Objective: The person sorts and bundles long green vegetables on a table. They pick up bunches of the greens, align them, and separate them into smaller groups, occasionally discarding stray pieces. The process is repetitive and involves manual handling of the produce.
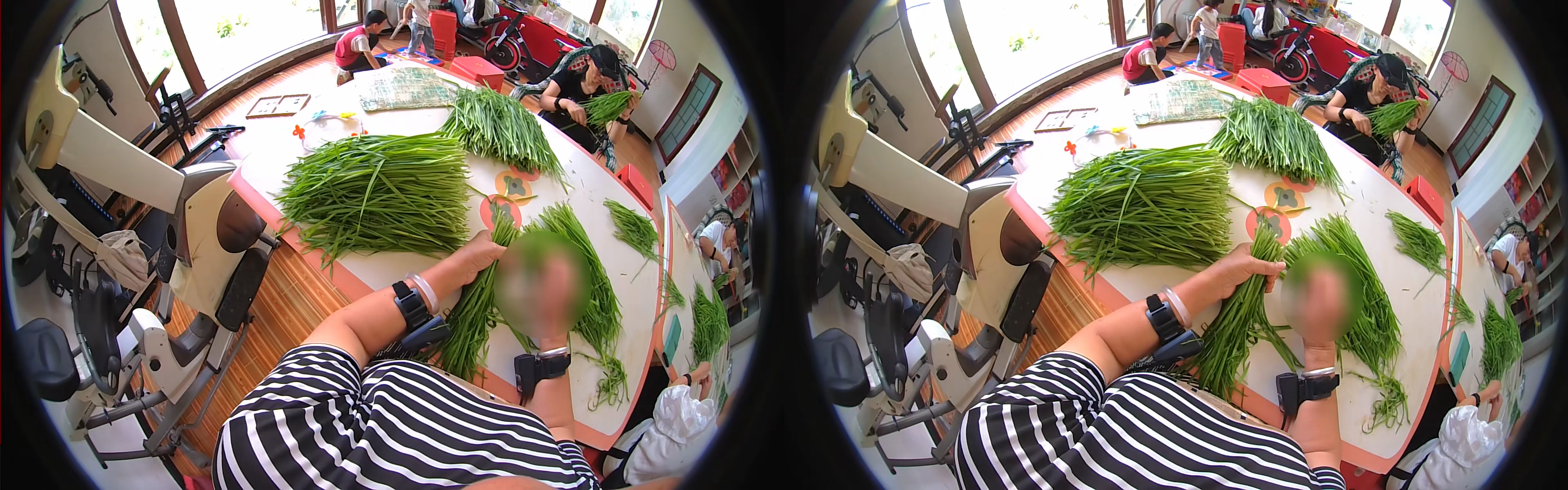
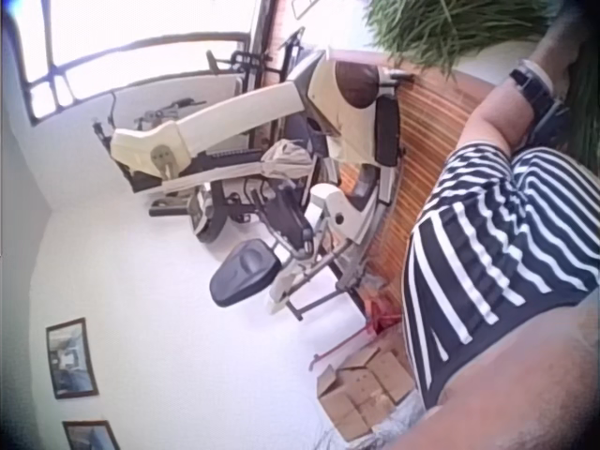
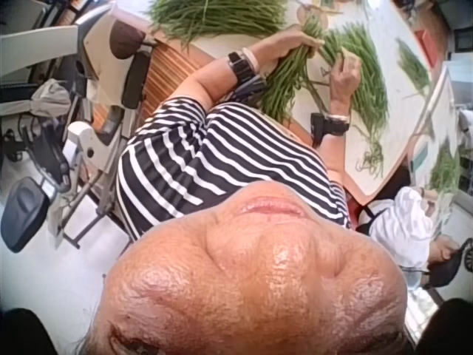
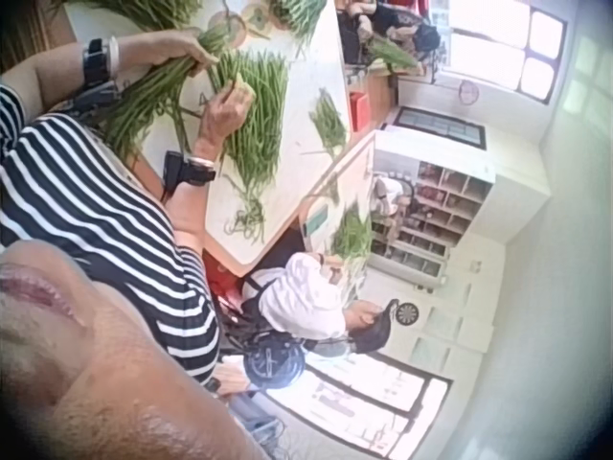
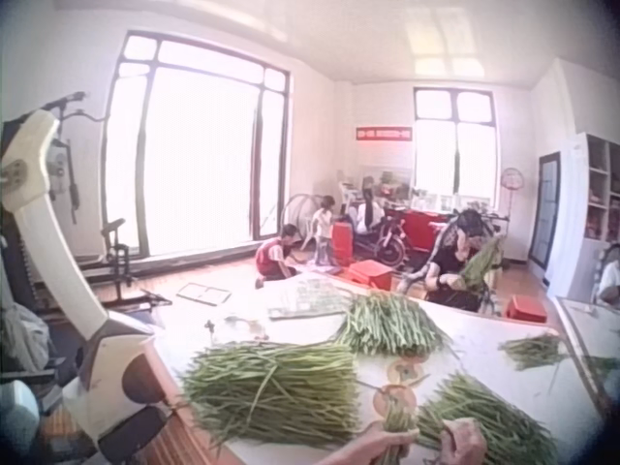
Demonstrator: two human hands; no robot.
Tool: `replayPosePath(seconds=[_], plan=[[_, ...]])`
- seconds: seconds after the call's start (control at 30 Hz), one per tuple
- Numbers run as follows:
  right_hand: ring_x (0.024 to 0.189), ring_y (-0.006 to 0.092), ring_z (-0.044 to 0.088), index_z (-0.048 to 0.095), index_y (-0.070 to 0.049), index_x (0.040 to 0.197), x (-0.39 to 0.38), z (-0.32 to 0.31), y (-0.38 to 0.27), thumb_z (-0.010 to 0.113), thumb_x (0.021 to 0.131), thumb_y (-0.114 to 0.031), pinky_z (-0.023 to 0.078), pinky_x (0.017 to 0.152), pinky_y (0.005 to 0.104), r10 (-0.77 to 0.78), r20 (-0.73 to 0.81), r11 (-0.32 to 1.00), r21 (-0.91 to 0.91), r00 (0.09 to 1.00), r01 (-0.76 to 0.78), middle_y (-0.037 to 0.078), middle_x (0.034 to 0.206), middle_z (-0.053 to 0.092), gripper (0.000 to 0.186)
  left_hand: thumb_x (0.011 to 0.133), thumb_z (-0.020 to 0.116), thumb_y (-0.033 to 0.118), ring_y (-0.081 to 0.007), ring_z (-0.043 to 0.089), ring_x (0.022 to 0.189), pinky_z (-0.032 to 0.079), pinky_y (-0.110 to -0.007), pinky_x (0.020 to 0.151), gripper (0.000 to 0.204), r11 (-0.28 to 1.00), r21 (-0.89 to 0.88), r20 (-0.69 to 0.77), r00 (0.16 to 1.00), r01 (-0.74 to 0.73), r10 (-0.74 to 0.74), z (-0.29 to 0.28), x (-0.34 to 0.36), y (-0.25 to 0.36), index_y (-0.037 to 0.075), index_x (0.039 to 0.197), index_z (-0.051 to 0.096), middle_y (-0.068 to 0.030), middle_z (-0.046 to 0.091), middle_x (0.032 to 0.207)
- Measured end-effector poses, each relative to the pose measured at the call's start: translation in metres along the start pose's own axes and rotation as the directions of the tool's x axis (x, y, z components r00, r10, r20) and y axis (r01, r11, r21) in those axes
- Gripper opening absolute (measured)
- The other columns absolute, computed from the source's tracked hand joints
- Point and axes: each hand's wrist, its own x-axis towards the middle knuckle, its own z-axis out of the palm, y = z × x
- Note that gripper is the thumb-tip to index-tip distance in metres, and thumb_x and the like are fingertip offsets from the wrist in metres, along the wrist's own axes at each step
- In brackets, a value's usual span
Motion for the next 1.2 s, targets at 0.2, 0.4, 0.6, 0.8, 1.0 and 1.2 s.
replayPosePath(seconds=[0.2,0.4,0.6,0.8,1.0,1.2], plan=[[0.102,0.0285,0.059,0.057,-0.005,0.12,-0.01,-0.002,0.007,0.067,0.084,-0.015,0.048,0.088,0.0396,0.047,0.176,0.998,0.032,0.983,-0.053,0.014,0.111,0.061,0.039,0.083,0.072,0.016,-0.0159,0.056,0.053,0.043,-0.029,0.049,0.022,1.0,-0.019,-0.027,0.999,0.018,-0.018,0.0,-0.001,0.001,0.003,0.071,0.058,-0.0067,0.058,0.062],[0.071,0.0232,0.057,0.065,-0.001,0.1,0.007,-0.002,-0.005,0.056,0.092,-0.003,0.046,0.064,0.0336,0.151,0.04,0.965,0.21,0.988,-0.156,0.012,0.082,0.061,0.013,0.083,0.071,0.017,-0.0157,0.057,0.053,0.044,-0.028,0.05,0.021,1.0,-0.021,0.065,0.998,-0.014,0.015,-0.006,0.003,-0.003,0.004,0.073,0.059,-0.0066,0.058,0.062],[0.074,0.024,0.06,0.064,-0.002,0.106,0.007,-0.008,-0.005,0.054,0.094,-0.005,0.048,0.069,0.0329,0.173,0.04,0.954,0.243,0.984,-0.178,0.012,0.087,0.064,0.016,0.084,0.07,0.013,-0.0148,0.056,0.051,0.045,-0.028,0.05,0.018,1.0,0.016,0.049,0.999,-0.022,0.021,0.002,0.004,-0.001,0.003,0.074,0.058,-0.006,0.058,0.061],[0.071,0.0159,0.056,0.061,-0.002,0.115,0.006,-0.001,-0.002,0.05,0.096,-0.005,0.046,0.067,0.0295,0.297,0.1,0.852,0.421,0.95,-0.311,0.009,0.084,0.062,0.022,0.084,0.07,0.023,-0.0133,0.055,0.05,0.042,-0.028,0.048,0.024,0.98,0.011,0.033,0.979,0.2,-0.2,-0.002,-0.004,0.008,0.006,0.07,0.062,-0.0057,0.06,0.06],[0.06,0.0123,0.05,0.057,-0.003,0.123,0.012,-0.012,-0.018,0.049,0.095,-0.005,0.043,0.057,0.0262,0.355,0.246,0.761,0.485,0.902,-0.432,0.005,0.069,0.055,0.029,0.086,0.068,0.015,-0.0138,0.059,0.057,0.047,-0.026,0.053,0.02,0.996,-0.07,0.0,0.998,0.055,-0.055,-0.001,-0.004,0.002,-0.002,0.095,0.062,-0.0052,0.06,0.067],[0.058,0.0236,0.059,0.055,-0.005,0.125,0.02,-0.019,-0.035,0.054,0.09,-0.001,0.046,0.055,0.0338,0.357,0.36,0.673,0.54,0.862,-0.504,0.012,0.071,0.062,0.035,0.085,0.069,0.014,-0.0134,0.058,0.057,0.046,-0.026,0.055,0.013,1.0,0.003,0.036,0.999,0.015,-0.015,0.006,-0.002,0.003,0.001,0.085,0.064,-0.0061,0.061,0.065]])
